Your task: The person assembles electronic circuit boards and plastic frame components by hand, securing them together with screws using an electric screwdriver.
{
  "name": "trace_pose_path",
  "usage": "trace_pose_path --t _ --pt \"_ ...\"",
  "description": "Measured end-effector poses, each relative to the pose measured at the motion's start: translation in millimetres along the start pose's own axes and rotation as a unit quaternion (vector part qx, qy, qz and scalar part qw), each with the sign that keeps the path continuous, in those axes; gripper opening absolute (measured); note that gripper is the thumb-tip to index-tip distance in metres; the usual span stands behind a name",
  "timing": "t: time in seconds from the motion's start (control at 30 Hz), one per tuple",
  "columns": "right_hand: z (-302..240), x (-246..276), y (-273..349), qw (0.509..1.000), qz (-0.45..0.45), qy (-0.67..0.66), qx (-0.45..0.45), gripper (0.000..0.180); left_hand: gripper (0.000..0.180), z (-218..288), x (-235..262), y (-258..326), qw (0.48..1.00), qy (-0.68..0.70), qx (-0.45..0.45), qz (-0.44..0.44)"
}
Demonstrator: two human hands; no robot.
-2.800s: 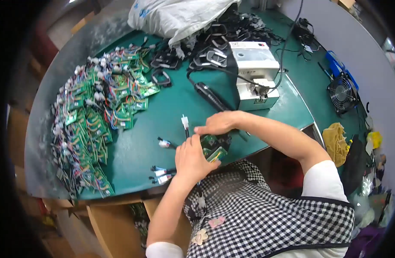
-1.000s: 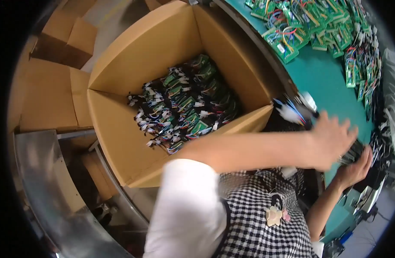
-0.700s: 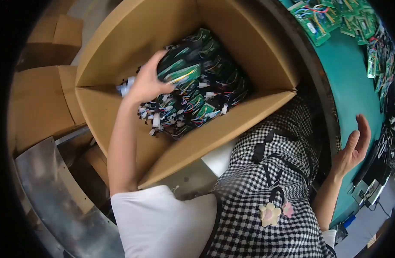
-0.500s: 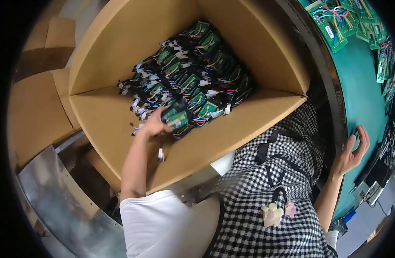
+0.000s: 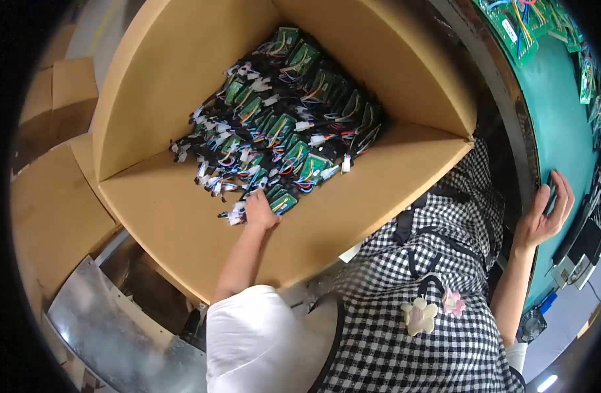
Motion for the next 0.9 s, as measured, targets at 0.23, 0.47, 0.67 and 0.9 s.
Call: trace_pose_path --t 0.23,0.47,0.67,0.9 --pt "-6 -7 -9 1.0 0.007 -0.022 0.013 0.02 0.098 -30 -14 3 0.97 0.245 -0.001 0.013" --pt "19 6 -7 0.998 -0.019 -0.05 -0.032 0.022 0.098 2 -41 -26 0.989 0.134 -0.053 0.024" --pt "107 88 24 0.971 0.082 -0.1 -0.199 0.022 0.074 41 58 -65 0.833 0.368 -0.407 0.07" --pt "218 125 94 0.92 -0.052 0.128 -0.366 0.046 0.044 -8 225 -58 0.869 0.204 -0.109 0.437"
Point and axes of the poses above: each hand's wrist, its own y-axis away from the middle knuckle, its own x-axis out of the back of the hand, z = x × y, the point moved 6 cm from there along -y, towards the middle knuckle, and after that the axes turned 12 degrees about y, right-handed, at the moved point
